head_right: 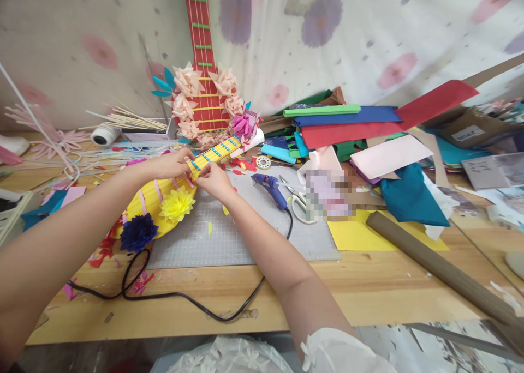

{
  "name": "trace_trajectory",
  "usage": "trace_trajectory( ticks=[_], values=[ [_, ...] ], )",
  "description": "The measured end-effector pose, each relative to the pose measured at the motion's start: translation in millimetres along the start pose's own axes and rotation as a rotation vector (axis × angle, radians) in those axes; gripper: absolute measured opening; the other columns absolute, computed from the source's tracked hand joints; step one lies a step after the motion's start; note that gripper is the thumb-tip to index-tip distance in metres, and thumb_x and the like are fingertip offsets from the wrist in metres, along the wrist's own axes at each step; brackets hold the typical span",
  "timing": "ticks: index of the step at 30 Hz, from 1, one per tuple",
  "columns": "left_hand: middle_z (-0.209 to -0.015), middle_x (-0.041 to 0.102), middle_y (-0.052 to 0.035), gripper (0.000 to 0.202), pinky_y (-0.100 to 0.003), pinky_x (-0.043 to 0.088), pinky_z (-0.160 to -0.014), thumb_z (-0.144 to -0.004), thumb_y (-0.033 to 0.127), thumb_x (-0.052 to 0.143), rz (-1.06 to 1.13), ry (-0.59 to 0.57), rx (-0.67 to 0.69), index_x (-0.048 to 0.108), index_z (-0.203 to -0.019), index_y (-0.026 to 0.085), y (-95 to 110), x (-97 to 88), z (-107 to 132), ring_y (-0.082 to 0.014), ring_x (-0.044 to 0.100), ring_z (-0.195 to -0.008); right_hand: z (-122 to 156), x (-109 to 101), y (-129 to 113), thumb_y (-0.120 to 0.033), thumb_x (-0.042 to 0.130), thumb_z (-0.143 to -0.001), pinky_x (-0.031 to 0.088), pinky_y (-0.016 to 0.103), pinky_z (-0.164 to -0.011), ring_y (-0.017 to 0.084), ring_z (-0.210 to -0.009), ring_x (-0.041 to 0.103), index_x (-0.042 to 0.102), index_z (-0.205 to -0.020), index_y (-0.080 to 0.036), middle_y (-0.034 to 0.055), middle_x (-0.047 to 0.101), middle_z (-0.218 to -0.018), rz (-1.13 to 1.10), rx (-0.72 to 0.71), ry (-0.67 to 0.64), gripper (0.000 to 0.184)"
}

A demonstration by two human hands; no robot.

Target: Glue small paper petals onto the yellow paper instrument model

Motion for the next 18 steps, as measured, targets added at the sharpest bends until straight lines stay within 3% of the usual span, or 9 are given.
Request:
trace_trajectory(
  ticks=[9,18],
  values=[
    [-0.093,0.069,-0.0086,0.045,-0.024,0.049,-0.061,-0.071,0.019,0.04,-0.309,0.036,-0.043,0.046,-0.115,0.015,11.4,-8.2,-8.3,-0.0194,0.066,-0.079,-1.3,1.2,4.9,-0.019,0.062,-0.06,0.052,0.03,-0.061,0.015,-0.065,0.063,0.043,-0.073,-0.021,-0.0043,0.062,-0.066,-0.064,-0.004,-0.014,0.024],
    [-0.087,0.07,-0.0109,0.048,-0.025,0.047,-0.057,-0.07,0.02,0.041,-0.288,-0.001,-0.039,0.048,-0.117,0.012,19.9,-9.1,-10.9,-0.0197,0.065,-0.071,3.0,-0.1,0.4,-0.017,0.057,-0.062,0.052,0.03,-0.063,0.014,-0.067,0.063,0.041,-0.075,-0.022,-0.0049,0.062,-0.067,-0.039,-0.011,-0.044,0.021]
  ],
)
Point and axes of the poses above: each hand's wrist, its own z-axis away from the middle knuckle, its own x-axis out of the palm, y = z × x, the point moved 7 cm from there along -z, towards the middle knuckle
